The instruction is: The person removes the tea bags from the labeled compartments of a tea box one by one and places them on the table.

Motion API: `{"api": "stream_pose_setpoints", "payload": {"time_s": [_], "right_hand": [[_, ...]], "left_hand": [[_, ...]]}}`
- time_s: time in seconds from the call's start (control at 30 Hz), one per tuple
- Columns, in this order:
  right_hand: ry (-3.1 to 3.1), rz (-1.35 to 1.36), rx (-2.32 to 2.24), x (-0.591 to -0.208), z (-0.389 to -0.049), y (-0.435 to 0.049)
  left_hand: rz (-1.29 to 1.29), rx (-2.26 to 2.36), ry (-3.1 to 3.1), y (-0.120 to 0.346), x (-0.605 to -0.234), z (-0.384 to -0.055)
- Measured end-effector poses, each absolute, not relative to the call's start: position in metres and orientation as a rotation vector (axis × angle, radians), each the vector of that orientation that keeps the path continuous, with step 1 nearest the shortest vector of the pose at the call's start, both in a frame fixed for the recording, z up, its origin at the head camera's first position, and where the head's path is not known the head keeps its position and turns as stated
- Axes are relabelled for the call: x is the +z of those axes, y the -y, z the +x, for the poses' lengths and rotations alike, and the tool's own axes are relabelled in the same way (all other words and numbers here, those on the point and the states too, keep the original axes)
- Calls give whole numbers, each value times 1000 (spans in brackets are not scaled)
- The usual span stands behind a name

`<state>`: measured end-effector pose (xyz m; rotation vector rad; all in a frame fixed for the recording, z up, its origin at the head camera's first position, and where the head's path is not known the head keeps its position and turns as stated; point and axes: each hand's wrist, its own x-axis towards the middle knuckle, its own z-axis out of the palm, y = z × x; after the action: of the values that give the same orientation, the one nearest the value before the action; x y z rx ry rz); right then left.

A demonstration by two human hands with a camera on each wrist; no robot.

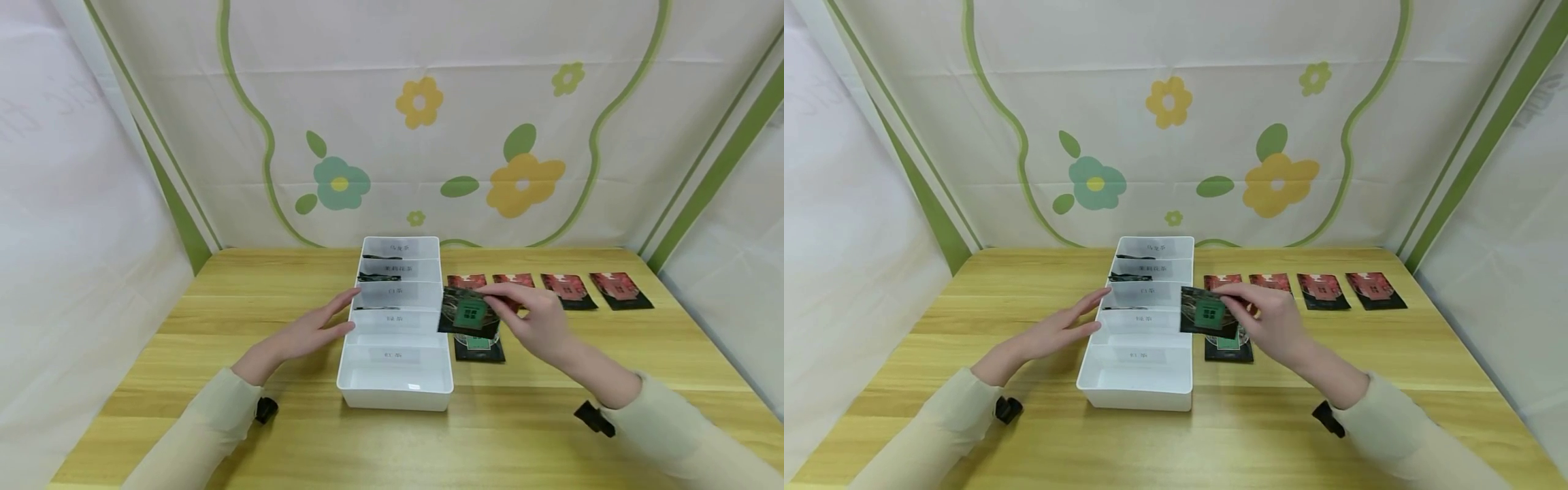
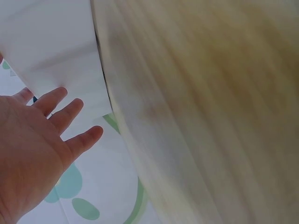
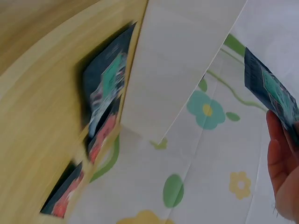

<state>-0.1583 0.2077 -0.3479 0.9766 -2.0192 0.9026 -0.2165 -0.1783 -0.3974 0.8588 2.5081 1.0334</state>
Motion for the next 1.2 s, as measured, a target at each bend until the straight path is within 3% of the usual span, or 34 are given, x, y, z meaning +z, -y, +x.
{"api": "stream_pose_setpoints", "payload": {"time_s": [0.5,1.2], "right_hand": [[2249,783,754,-357,-138,-283],[2634,671,751,-382,-146,-320]], "left_hand": [[871,1047,-2489,178,-398,-218],[867,1041,-2496,179,-399,-218]]}}
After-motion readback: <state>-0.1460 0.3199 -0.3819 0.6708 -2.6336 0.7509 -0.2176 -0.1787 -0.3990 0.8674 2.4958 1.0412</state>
